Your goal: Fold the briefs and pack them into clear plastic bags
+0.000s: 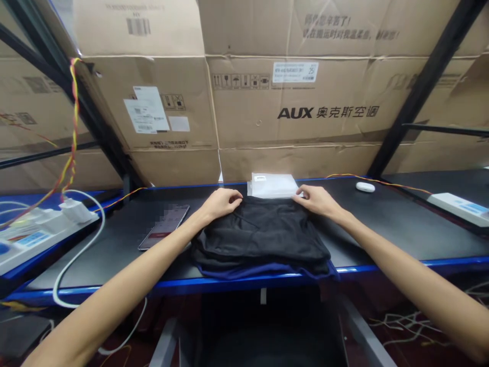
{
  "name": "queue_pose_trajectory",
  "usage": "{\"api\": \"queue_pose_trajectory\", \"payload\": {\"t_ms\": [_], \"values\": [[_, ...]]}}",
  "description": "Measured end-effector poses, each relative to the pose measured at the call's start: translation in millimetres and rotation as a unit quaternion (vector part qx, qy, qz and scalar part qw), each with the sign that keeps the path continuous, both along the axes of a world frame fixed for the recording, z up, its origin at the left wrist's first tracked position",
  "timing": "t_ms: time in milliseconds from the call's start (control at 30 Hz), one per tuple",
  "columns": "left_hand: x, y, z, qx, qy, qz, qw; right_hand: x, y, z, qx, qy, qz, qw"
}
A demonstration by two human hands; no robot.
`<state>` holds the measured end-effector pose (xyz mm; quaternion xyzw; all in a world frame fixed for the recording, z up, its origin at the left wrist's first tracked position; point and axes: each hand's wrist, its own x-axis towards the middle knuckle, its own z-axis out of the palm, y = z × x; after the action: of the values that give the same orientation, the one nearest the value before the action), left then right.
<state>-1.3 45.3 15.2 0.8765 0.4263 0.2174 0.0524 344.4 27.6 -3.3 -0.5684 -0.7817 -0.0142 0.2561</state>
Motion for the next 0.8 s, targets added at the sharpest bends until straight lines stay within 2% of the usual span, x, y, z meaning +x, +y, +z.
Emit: {"api": "queue_pose_trajectory", "payload": {"t_ms": [67,167,200,267,333,400,467,800], "values": [[-1.8,-6.2,5.7,0.007,0.005,-0.053,0.999,-5.6,-3.5,5.5,0.038,-0.005,0.014,0.999],[-1.5,-17.6,10.9,-0.02,0.053,-0.111,0.992,-20.6,-13.2,14.1,0.067,0.001,0.102,0.993],[-1.0,-21.7,10.9,-0.04,0.074,-0.116,0.99,-26.7,-17.2,16.5,0.051,0.004,0.138,0.989],[0.2,-29.1,8.4,-0.086,0.113,-0.113,0.983,-38.8,-24.6,19.7,-0.03,-0.005,0.203,0.979],[0.8,-34.5,3.7,-0.118,0.144,-0.104,0.977,-49.2,-30.3,20.4,-0.123,-0.027,0.234,0.964],[0.8,-37.4,-1.4,-0.13,0.163,-0.095,0.973,-56.9,-33.2,18.7,-0.186,-0.06,0.24,0.951],[0.5,-38.5,-5.3,-0.127,0.171,-0.093,0.973,-61.7,-33.5,15.3,-0.213,-0.089,0.245,0.942],[0.7,-41.3,-7.2,-0.132,0.178,-0.078,0.972,-61.8,-27.3,3.2,-0.211,-0.087,0.255,0.94]]}}
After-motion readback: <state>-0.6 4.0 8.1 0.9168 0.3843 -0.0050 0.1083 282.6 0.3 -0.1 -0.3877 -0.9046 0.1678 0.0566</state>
